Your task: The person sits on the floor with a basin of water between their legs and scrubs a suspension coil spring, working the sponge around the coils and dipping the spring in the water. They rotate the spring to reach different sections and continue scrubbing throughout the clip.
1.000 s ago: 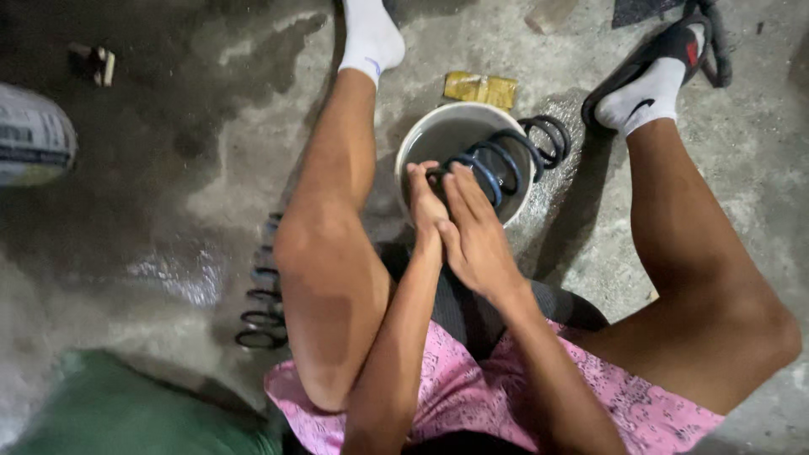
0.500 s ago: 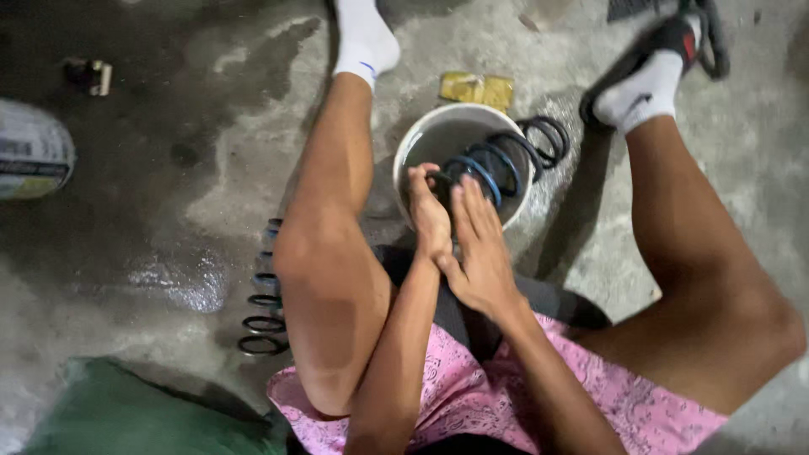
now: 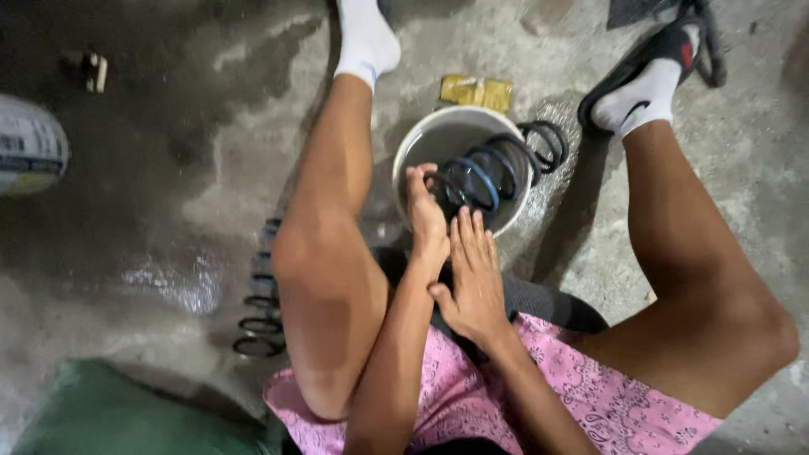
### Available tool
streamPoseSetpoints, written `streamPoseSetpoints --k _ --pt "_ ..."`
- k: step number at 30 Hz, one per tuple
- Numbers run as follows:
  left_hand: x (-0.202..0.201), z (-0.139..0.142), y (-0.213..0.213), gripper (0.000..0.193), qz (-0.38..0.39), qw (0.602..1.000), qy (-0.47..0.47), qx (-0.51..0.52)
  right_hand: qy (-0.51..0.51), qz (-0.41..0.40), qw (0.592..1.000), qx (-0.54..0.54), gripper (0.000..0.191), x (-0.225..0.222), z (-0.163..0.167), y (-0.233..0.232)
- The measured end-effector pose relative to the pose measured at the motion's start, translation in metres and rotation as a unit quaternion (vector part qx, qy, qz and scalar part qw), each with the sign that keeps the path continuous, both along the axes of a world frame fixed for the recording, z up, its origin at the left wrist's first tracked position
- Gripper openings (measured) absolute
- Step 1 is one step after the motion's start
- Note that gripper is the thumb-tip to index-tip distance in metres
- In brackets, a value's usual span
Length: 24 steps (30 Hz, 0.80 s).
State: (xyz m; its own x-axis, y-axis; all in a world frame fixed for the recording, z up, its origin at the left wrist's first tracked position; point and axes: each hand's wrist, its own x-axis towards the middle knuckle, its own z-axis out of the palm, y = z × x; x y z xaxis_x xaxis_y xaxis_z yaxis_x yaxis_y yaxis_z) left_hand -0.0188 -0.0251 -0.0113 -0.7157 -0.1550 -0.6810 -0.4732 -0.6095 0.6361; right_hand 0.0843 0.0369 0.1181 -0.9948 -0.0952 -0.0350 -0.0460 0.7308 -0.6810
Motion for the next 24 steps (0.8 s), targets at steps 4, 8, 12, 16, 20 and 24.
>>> streamPoseSetpoints --k 4,8,12,16,20,24 --pt "-0.002 0.001 -0.002 0.048 -0.045 0.989 0.033 -0.135 0.042 0.006 0.999 0.015 0.101 -0.012 -0.005 0.000" --pt "0.004 -0.009 -0.006 0.052 -0.063 0.981 0.169 -0.065 0.053 0.065 0.996 0.018 0.080 -0.065 0.006 0.009" --pt "0.007 -0.017 -0.004 0.054 -0.045 0.978 0.071 0.189 -0.079 0.086 0.992 -0.055 0.070 -0.110 0.013 0.014" --pt "-0.010 -0.012 0.000 0.052 -0.019 0.980 0.143 -0.136 -0.021 0.045 0.998 -0.034 0.077 -0.083 0.014 0.009" --pt "-0.007 0.010 -0.006 0.054 -0.060 0.975 0.119 -0.177 -0.019 -0.020 0.999 -0.046 0.088 -0.022 0.005 0.004" --pt "-0.008 0.017 -0.005 0.053 -0.060 0.983 0.089 -0.150 0.029 -0.020 0.999 -0.012 0.093 -0.016 -0.002 0.001"
